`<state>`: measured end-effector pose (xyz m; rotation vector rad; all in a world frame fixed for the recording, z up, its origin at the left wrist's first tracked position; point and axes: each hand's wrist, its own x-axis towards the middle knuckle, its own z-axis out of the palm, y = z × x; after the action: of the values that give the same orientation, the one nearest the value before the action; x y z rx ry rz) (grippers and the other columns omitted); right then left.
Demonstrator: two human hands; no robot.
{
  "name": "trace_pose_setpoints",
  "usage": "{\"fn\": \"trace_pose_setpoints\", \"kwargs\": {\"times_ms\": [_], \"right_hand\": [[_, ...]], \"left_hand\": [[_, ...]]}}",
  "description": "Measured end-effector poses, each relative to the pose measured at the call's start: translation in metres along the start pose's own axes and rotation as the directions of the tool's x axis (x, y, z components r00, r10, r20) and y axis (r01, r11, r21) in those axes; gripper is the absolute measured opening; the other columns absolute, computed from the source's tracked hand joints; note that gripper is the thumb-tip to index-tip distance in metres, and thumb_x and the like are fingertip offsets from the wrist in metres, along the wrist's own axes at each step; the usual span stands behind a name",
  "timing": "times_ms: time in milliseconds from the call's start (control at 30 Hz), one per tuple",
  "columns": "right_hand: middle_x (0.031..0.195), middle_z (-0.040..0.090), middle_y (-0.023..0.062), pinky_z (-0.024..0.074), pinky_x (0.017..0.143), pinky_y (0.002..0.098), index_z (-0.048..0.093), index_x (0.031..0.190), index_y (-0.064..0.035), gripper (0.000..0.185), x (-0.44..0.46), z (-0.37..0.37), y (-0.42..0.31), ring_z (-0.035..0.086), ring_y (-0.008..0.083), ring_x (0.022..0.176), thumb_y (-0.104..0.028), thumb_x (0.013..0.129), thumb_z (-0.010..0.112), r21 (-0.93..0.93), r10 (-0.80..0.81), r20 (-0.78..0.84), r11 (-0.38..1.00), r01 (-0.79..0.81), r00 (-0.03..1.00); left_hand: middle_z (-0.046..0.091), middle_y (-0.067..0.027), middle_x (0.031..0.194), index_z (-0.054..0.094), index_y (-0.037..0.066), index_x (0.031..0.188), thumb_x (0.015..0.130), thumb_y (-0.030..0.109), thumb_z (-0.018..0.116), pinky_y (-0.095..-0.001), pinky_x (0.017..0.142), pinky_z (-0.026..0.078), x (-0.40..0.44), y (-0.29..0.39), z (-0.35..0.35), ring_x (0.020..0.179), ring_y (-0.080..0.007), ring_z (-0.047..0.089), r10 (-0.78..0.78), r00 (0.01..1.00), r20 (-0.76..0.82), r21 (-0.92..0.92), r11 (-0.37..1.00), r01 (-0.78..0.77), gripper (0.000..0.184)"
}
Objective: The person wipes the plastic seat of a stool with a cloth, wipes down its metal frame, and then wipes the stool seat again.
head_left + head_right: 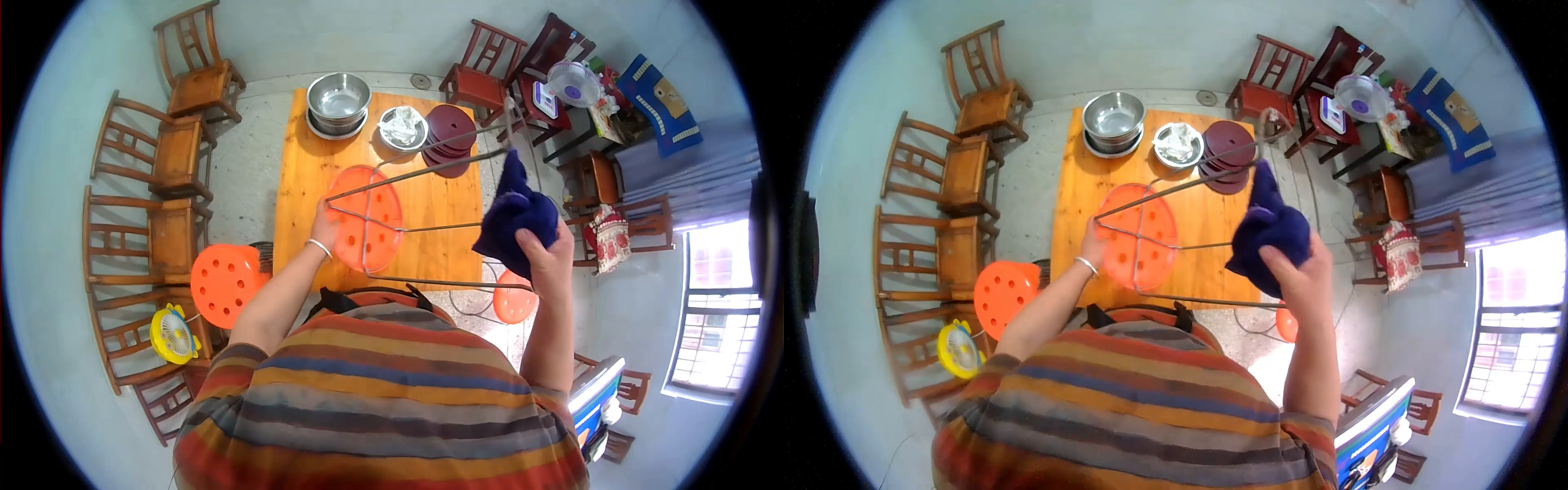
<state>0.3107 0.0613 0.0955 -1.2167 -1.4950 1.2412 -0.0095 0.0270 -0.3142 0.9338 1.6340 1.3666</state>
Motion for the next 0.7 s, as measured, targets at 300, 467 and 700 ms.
{"fn": "trace_pose_setpoints", "kwargs": {"times_ms": [300,467,700], "right_hand": [[0.098,0.066,0.0067,0.0499,0.079,0.0276,0.055,0.120,0.0004,0.044,0.012,0.127,-0.008,0.061,0.0114,0.087,-0.014,0.083,0.074,-0.049,0.008,0.333,0.999,0.009,0.943],[0.118,0.057,0.0047,0.0401,0.097,0.0274,0.047,0.131,0.0002,0.044,-0.004,0.164,-0.005,0.051,0.0116,0.108,-0.006,0.090,0.062,0.148,-0.078,0.490,0.989,0.005,0.868],[0.124,0.056,0.0106,0.0457,0.098,0.0360,0.043,0.133,-0.0013,0.043,-0.007,0.078,0.011,0.057,0.0209,0.111,-0.020,0.097,0.056,0.486,0.083,0.088,0.867,-0.115,0.993]], "left_hand": [[0.047,-0.0142,0.137,0.032,0.001,0.142,0.083,-0.006,0.049,-0.0344,0.108,0.036,-0.033,0.065,-0.005,0.126,-0.0258,0.047,0.039,0.977,0.212,-0.268,0.963,0.020,0.062],[0.047,-0.0119,0.139,0.034,-0.002,0.142,0.095,0.012,0.049,-0.0303,0.108,0.035,-0.072,0.178,-0.040,0.126,-0.0188,0.047,0.182,0.963,0.198,-0.279,0.952,-0.122,0.051],[0.051,-0.0159,0.135,0.039,0.015,0.141,0.099,0.053,0.032,-0.0485,0.102,0.042,-0.127,0.232,-0.086,0.125,-0.0320,0.050,0.102,0.922,0.373,-0.928,0.042,0.370,0.056]]}}
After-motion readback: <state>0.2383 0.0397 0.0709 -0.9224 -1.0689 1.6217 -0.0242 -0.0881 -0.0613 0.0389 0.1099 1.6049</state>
